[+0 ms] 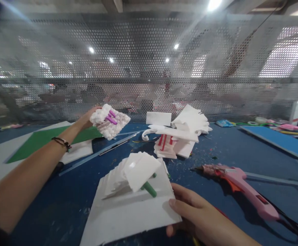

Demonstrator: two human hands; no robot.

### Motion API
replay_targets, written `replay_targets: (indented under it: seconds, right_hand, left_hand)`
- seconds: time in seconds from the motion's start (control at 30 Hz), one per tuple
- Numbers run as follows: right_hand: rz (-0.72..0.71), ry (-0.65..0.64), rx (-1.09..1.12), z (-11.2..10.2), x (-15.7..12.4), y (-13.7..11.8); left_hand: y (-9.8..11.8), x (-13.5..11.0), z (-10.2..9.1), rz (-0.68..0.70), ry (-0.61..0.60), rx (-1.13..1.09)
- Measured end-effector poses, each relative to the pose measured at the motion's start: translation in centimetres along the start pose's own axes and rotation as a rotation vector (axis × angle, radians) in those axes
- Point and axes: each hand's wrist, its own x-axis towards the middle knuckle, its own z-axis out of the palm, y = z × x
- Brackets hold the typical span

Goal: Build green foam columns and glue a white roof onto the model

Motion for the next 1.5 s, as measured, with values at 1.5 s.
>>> replay_targets:
  seconds: [1.5]
  right_hand:
    - [0.011,0.021,-0.023,-0.2,0.4,0.3]
  left_hand:
    - [6.0,-7.8,0.8,1.257,-0.156,1.207]
